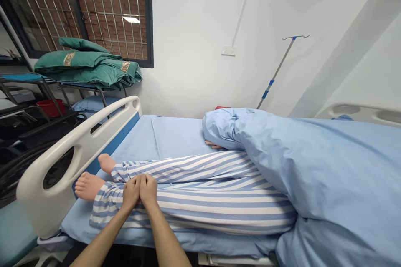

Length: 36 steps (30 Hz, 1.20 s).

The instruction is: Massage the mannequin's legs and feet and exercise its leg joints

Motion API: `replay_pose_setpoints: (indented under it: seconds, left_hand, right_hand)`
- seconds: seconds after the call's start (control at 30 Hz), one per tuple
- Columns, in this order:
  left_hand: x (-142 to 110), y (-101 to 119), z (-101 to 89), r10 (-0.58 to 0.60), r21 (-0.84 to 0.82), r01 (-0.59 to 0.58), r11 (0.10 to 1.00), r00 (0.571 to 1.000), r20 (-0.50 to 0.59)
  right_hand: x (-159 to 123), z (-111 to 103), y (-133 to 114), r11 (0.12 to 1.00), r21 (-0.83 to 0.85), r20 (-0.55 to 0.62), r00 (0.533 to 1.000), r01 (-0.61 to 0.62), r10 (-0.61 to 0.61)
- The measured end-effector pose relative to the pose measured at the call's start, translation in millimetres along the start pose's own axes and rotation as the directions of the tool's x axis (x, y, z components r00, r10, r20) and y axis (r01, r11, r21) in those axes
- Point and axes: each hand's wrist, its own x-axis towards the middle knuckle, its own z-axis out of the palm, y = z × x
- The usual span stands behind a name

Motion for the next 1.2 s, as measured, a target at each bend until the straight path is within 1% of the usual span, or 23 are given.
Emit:
replay_pose_setpoints:
  seconds: [0.13, 0.17, 0.3, 0.4, 0.47, 0.57, 0.67, 0.73, 0.8, 0.87, 0.93, 1.03, 1.1, 1.2]
  left_hand:
    - [0.0, -3.6, -0.2, 0.024, 0.003, -0.024, 1.0, 0.998, 0.055]
    - [0.1, -5.6, -0.3, 0.033, -0.006, -0.033, 0.999, 0.996, 0.077]
    - [1.7, -14.6, -2.9, 0.084, -0.058, -0.076, 0.995, 0.985, 0.153]
    - [4.1, -15.0, -4.4, 0.079, -0.078, -0.066, 0.995, 0.98, 0.184]
    - [6.6, -8.7, -3.4, 0.061, -0.11, -0.042, 0.993, 0.981, 0.181]
    - [11.2, 8.2, 1.9, 0.04, -0.211, -0.006, 0.977, 0.987, 0.157]
    - [12.4, 23.6, 10.0, -0.006, -0.322, 0.04, 0.946, 0.994, 0.106]
    - [9.1, 27.4, 15.4, -0.044, -0.374, 0.063, 0.925, 0.997, 0.061]
    - [3.4, 25.6, 19.6, -0.034, -0.351, 0.044, 0.935, 0.999, 0.035]
    - [-1.9, 20.7, 21.8, 0.003, -0.268, 0.005, 0.963, 1.0, 0.027]
    - [-4.6, 15.7, 22.0, 0.03, -0.204, -0.022, 0.979, 0.999, 0.037]
    - [-3.9, 10.6, 19.5, 0.042, -0.174, -0.03, 0.984, 0.997, 0.068]
    - [-2.5, 8.6, 17.1, 0.046, -0.153, -0.031, 0.988, 0.995, 0.094]
    - [-1.8, 6.4, 14.7, 0.057, -0.144, -0.039, 0.989, 0.99, 0.129]
  right_hand:
    - [1.8, -11.4, -9.0, 0.989, -0.101, 0.038, 0.993, 0.111, -0.107]
    - [1.2, -13.7, -9.0, 0.984, -0.125, 0.042, 0.992, 0.123, -0.118]
    - [-5.4, -15.4, 1.3, 0.971, -0.212, 0.039, 0.994, 0.106, -0.1]
    - [-9.7, -12.1, 9.8, 0.969, -0.229, 0.008, 0.995, 0.096, -0.096]
    - [-9.8, -11.1, 11.8, 0.979, -0.185, -0.008, 0.996, 0.09, -0.094]
    - [-6.7, -12.6, 11.1, 0.997, -0.055, -0.041, 0.997, 0.063, -0.066]
    - [-3.8, -15.0, 9.8, 0.998, 0.057, -0.084, 0.996, 0.027, -0.023]
    - [-3.5, -15.7, 9.8, 0.995, 0.099, -0.093, 0.996, 0.008, 0.002]
    - [-4.2, -15.5, 10.6, 0.993, 0.122, -0.085, 0.996, -0.006, 0.016]
    - [-5.0, -14.7, 11.7, 0.992, 0.127, -0.083, 0.996, -0.008, 0.019]
    - [-4.4, -14.7, 11.5, 0.993, 0.12, -0.083, 0.996, -0.01, 0.02]
    - [0.4, -18.9, 5.2, 0.997, 0.072, -0.061, 0.998, -0.022, 0.026]
    - [4.8, -24.5, -2.8, 1.0, 0.013, -0.024, 1.0, 0.013, -0.012]
    - [7.7, -32.3, -11.6, 0.994, -0.033, 0.025, 0.994, 0.105, -0.104]
